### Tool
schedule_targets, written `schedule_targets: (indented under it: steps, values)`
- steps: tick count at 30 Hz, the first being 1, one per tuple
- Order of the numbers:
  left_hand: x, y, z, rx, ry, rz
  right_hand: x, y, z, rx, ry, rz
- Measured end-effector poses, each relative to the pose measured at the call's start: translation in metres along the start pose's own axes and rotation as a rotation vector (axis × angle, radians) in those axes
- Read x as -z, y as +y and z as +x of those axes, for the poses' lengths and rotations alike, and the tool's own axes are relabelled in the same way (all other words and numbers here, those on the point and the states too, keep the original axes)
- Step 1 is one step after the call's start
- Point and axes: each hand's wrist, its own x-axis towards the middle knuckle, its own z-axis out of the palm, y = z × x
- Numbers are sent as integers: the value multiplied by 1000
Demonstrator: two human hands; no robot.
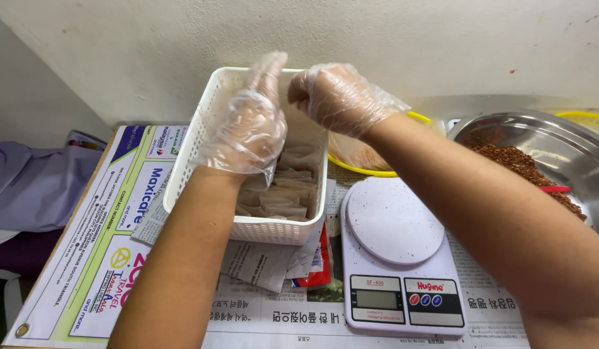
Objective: Packaging granular food material into small plastic bags using a spoon and a scale
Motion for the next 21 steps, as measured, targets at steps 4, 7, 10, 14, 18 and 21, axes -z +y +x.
schedule_targets:
  steps: [4,7,10,14,18,21]
  values:
    - [-37,-27,8,200,-453,83,-10,5,-7,-43,20,-37]
    - [-40,-26,12,206,-549,204,17,14,-25,12,31,-15]
    - [-35,-16,19,179,-427,299,52,29,-63,101,93,25]
    - [-35,-1,21,131,-418,358,93,46,-148,201,191,-98]
    - [-31,20,22,307,-679,321,112,56,-239,-56,151,-124]
    - [-30,17,30,269,-542,340,102,91,-312,-473,-116,-212]
